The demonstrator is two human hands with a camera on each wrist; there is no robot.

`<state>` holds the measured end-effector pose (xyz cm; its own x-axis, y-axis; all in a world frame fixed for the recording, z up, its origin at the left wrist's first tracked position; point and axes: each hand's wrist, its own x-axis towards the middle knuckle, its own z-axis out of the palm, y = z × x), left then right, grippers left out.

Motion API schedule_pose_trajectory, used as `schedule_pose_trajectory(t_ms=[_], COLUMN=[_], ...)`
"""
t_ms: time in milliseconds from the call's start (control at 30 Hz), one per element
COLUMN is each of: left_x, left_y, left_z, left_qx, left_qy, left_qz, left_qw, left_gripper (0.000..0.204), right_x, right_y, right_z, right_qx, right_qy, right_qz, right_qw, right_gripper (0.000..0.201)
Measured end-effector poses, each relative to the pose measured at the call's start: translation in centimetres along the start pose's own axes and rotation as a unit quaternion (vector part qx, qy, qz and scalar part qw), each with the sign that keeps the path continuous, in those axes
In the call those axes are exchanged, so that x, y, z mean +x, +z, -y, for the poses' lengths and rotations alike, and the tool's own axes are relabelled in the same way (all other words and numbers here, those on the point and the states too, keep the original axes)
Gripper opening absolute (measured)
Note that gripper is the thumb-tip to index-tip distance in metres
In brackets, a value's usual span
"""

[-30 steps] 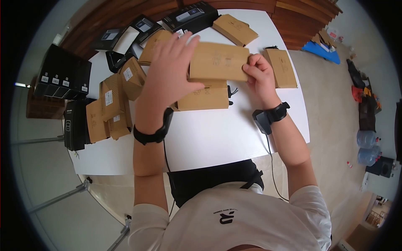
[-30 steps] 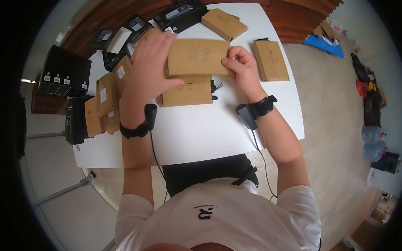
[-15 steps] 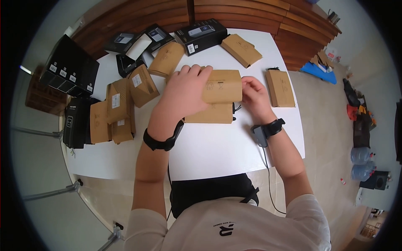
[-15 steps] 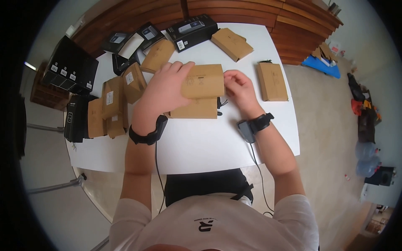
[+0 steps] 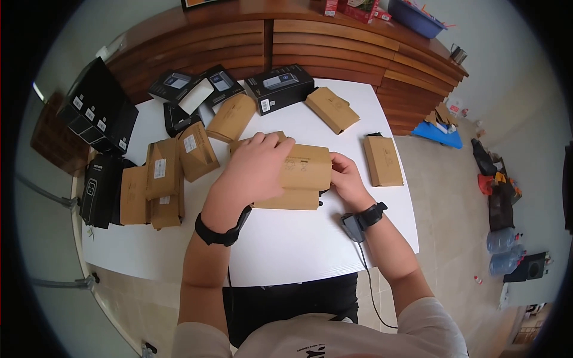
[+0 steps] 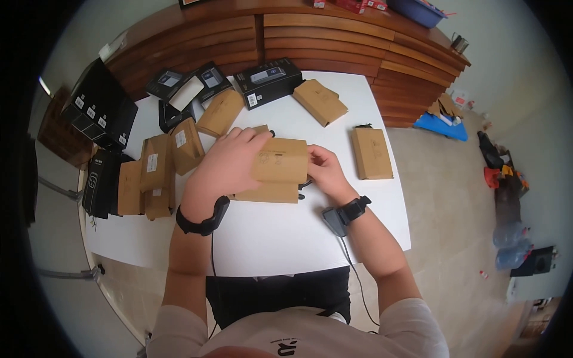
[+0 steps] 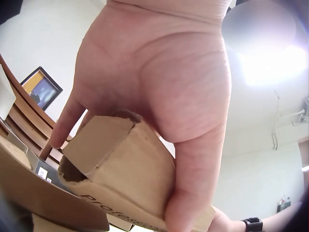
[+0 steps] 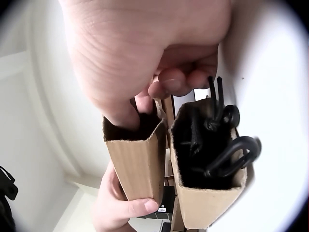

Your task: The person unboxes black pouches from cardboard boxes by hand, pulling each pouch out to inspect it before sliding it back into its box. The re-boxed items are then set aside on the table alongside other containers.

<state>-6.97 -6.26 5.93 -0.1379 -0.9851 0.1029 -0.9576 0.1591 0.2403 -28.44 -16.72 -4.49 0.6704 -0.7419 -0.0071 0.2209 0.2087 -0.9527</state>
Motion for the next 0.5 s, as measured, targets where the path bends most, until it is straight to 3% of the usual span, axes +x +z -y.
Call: schedule_pose_trajectory(t_ms=[200,400,500], left_x=[-0.1,-0.1,-0.1], left_y=[-0.6,-0.2,-0.3], left_z=[0.5,0.0,-0.2], left_qx=[0.001,0.009,0.013], left_qy=[-0.005,0.007,-0.004], left_qz=[-0.015,-0.026,-0.024], left_qw=[1.0,1.0,1.0], left_gripper=[0.081,0.08,0.08], right_x=[0.6,-0.2,-0.2], right_y=[-2.4,0.7,0.2], right_z=[-1.6,0.3,0.3], right_qx=[0.02,0.019,-0.013], right_qy=[-0.001,-0.006,0.006], right_qz=[0.043,-0.021,0.0], right_qw=[0.999,1.0,1.0], right_gripper=[0.012,0.015,0.016])
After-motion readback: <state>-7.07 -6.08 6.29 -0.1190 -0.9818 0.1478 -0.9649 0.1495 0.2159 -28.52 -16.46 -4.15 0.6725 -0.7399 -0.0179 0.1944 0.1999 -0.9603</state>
